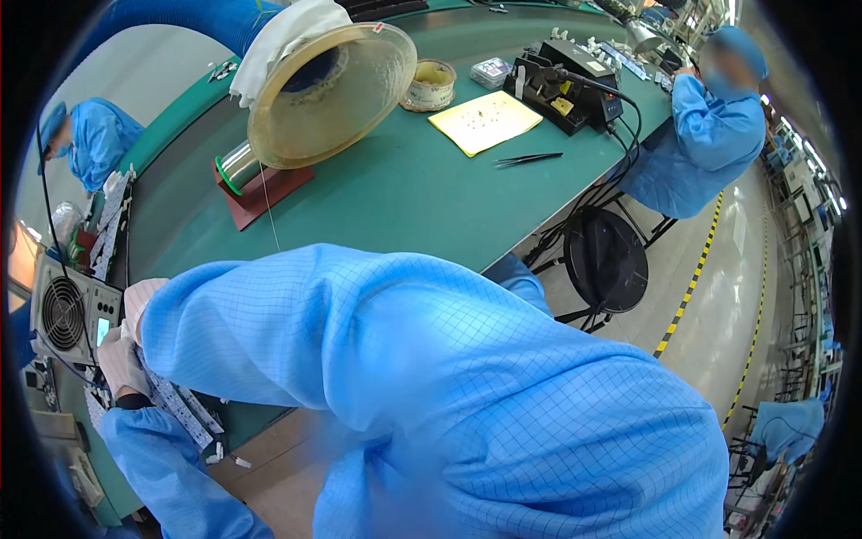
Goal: Soldering electronic components onto PCB strips using a soldering iron.
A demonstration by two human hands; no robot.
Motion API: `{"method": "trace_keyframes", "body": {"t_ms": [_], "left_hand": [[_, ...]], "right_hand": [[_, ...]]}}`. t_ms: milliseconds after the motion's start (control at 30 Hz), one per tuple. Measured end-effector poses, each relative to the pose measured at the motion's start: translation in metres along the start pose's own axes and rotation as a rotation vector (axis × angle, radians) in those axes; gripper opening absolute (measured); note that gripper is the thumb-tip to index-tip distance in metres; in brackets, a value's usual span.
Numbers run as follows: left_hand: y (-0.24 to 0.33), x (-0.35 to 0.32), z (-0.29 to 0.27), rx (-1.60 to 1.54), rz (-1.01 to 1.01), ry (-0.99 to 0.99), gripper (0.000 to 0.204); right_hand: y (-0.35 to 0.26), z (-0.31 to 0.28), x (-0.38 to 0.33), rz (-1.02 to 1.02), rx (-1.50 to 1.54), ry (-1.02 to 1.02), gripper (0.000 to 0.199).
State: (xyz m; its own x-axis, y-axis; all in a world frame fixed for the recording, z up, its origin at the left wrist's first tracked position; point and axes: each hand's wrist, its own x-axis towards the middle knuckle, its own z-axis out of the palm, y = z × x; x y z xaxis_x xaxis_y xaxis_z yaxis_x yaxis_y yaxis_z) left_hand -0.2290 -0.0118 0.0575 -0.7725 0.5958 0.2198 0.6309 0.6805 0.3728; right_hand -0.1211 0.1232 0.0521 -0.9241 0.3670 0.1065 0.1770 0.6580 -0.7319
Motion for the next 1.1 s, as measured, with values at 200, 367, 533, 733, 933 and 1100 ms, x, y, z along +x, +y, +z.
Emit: {"method": "trace_keyframes", "body": {"t_ms": [200,367,533,733,933,1100], "left_hand": [[0.03,-0.042,-0.018,-0.023,0.015,0.214,0.049],[0.07,-0.069,-0.007,-0.145,0.505,-0.084,0.033],[0.09,-0.069,0.024,0.439,0.491,0.222,0.019],[0.084,-0.067,-0.015,0.088,-0.018,0.071,0.073],[0.105,-0.148,0.014,0.095,0.444,-0.15,0.06],[0.062,-0.169,0.039,0.206,0.525,0.026,0.056]], "right_hand": [[0.025,-0.015,0.002,-0.178,0.088,0.157,0.032],[0.034,-0.029,-0.021,-0.452,0.361,0.282,0.028],[0.037,-0.031,-0.019,-0.343,-0.069,0.4,0.029],[0.031,-0.078,-0.04,-0.022,0.002,0.016,0.052],[0.042,-0.183,-0.173,-0.03,0.401,0.085,0.046],[0.128,-0.198,-0.306,-0.366,0.357,0.472,0.032]]}}
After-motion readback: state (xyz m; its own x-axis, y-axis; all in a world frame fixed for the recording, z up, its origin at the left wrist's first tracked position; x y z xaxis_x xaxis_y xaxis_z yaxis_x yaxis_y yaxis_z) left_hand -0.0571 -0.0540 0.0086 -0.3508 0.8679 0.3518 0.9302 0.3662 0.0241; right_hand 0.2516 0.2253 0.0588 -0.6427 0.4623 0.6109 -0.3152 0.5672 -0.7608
